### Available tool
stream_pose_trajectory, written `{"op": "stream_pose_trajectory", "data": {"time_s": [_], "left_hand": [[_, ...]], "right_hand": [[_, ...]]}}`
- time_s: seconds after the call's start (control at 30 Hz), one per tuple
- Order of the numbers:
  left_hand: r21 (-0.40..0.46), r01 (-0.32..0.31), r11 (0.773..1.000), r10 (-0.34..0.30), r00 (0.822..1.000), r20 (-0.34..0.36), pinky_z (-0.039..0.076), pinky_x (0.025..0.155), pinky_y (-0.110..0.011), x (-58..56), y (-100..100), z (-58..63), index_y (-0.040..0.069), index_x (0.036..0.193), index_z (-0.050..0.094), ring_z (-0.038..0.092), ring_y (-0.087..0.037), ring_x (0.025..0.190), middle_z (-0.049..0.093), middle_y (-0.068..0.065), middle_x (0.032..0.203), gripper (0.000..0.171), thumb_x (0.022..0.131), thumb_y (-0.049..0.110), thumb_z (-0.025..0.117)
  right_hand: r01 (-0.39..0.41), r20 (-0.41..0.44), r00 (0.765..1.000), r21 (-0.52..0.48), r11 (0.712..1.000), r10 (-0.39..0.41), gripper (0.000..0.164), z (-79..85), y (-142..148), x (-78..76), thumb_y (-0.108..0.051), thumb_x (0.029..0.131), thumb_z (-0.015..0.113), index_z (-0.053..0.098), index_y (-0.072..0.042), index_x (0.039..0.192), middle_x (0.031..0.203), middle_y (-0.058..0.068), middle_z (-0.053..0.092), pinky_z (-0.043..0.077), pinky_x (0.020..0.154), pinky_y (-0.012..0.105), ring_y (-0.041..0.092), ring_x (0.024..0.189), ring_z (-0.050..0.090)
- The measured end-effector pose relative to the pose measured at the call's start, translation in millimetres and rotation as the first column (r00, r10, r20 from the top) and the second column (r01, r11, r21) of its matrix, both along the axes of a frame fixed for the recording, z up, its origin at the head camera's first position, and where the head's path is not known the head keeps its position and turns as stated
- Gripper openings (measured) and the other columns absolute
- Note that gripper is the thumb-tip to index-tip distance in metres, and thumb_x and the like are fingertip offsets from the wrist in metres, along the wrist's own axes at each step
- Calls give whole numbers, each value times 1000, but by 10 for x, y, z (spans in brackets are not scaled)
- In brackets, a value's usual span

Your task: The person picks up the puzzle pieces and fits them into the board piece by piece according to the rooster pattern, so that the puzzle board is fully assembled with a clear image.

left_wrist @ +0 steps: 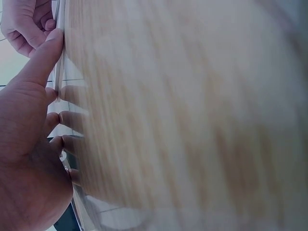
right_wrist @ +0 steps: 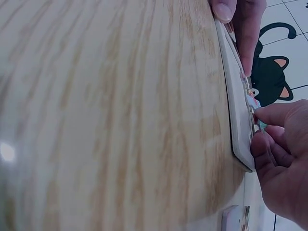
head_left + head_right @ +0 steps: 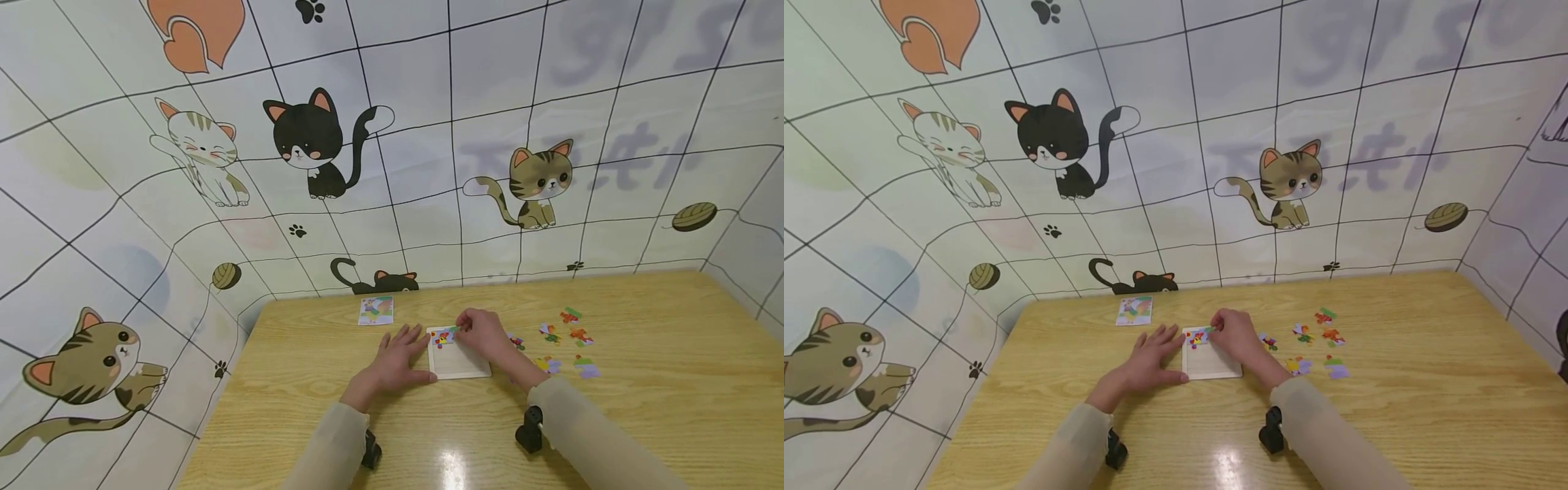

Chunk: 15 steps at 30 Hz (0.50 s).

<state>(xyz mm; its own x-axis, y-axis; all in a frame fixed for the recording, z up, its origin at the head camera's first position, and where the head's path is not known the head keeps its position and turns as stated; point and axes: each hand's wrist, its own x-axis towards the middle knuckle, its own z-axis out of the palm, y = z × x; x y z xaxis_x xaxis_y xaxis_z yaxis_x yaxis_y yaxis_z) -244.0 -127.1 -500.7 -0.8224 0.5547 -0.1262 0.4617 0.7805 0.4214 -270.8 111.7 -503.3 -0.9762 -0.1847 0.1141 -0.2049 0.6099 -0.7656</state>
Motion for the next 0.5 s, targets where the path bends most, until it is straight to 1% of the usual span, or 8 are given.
{"op": "stream_pose_trajectory", "data": {"time_s": [0.2,0.5], "left_hand": [[4,2,1000,-2,1000,-4,5,122,-61,-2,-8,-15,15,161,36,10,-31,157,21,-7,170,84,94,56,68],[1,1,1000,0,1000,-5,5,122,-61,-6,-6,-15,15,161,36,11,-32,157,21,-7,170,85,94,57,68]], "right_hand": [[-27,-20,999,45,999,28,9,-18,11,-19,0,85,76,67,-1,88,78,3,63,49,68,33,17,74,57],[-99,-34,994,54,994,101,9,-45,40,-19,-1,88,75,74,1,96,87,5,64,50,73,35,19,80,58]]}}
